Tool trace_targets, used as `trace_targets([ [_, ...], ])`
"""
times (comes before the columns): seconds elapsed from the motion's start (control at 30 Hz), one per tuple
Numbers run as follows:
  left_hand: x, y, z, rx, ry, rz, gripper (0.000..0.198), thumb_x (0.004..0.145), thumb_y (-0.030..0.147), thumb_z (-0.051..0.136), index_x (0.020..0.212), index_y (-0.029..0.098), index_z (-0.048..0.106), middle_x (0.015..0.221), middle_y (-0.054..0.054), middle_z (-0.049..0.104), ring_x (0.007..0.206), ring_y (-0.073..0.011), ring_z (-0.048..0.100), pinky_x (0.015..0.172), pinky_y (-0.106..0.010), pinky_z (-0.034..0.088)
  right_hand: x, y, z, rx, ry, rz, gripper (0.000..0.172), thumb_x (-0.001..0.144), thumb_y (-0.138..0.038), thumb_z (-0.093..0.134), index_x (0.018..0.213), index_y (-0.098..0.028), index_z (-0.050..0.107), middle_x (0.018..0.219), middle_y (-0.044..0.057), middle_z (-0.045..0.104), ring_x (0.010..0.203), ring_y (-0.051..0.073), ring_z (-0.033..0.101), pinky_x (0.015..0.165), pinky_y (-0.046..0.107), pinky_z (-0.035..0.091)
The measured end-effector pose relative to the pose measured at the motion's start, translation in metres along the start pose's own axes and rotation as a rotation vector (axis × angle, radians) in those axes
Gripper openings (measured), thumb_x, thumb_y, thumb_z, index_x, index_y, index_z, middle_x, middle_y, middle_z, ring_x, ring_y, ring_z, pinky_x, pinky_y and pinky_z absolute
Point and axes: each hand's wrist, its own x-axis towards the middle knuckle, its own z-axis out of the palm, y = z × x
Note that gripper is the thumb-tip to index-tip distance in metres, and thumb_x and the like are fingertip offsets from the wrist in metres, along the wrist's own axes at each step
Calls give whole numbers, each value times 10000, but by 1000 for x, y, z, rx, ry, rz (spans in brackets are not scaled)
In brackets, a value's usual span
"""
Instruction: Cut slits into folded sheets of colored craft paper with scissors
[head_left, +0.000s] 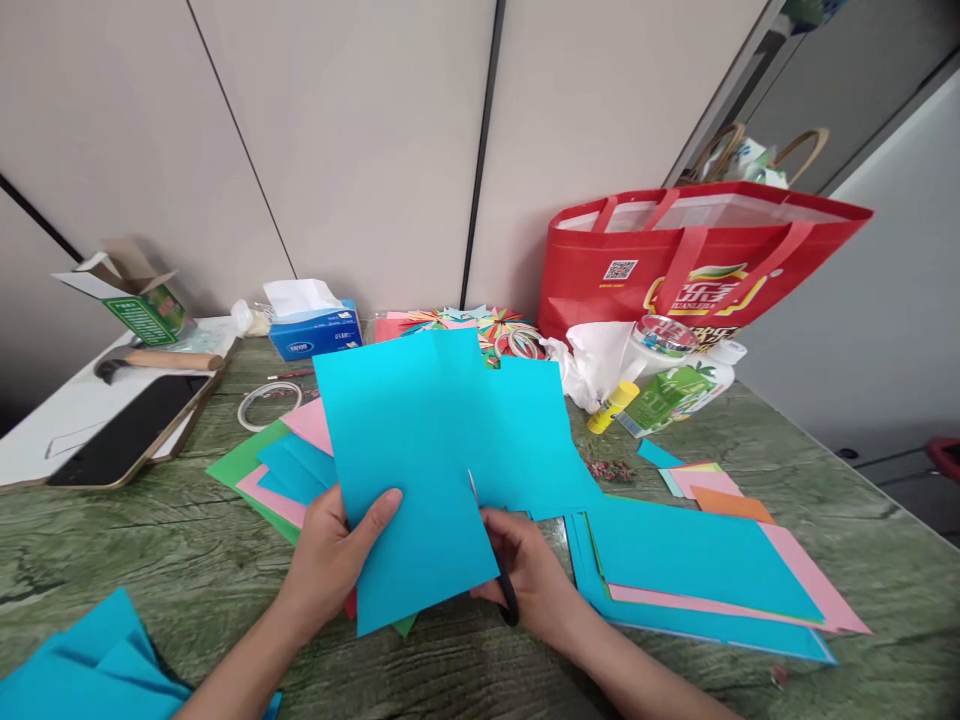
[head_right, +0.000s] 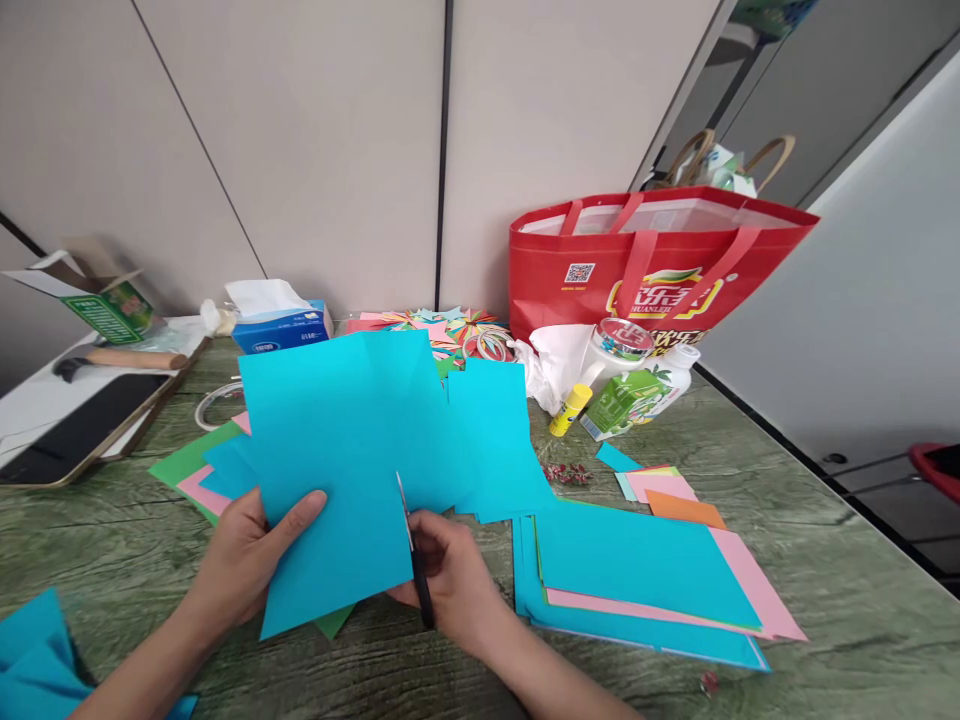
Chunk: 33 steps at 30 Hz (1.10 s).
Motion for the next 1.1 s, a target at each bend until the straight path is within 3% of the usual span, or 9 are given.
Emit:
trace_targets([
  [0.13,2,1,1,-120,-47,-97,449,646,437,645,1030,221,560,1135,-51,627,942,-321,609,716,-415,571,0,1,-2,8,-34,3,407,530,-366,773,839,-177,588,788,53,669,790,235,610,689,327,475],
  [0.27,4,5,3,-187,-103,-174,490,633,434,658,1038,186,538,1073,-90,659,871,-310,640,707,-437,560,0,-1,0,37,-57,-21,421,552,-398,755,875,-171,606,811,65,681,793,240,622,702,340,485],
  [0.5,4,-6,0,-17,-122,-74,434,653,455,628,1017,226,569,1053,-67,669,905,-312,626,667,-414,576,1,-1,1,76,-38,-55,472,509,-420,767,893,-178,636,900,79,678,903,264,598,707,335,504],
  [0.83,2,0,-1,-64,-127,-117,431,670,425,624,1066,268,558,1119,-32,637,895,-311,632,676,-411,578,0,0,0,64,-41,-34,461,537,-389,763,922,-177,627,956,89,667,925,266,592,721,341,505],
  [1.1,4,-7,-1,-94,-125,-102,480,664,423,633,1104,258,536,1115,-48,639,885,-311,636,647,-415,579,0,1,-2,20,-51,-43,545,493,-374,789,968,-174,612,968,100,662,949,279,583,736,348,501],
])
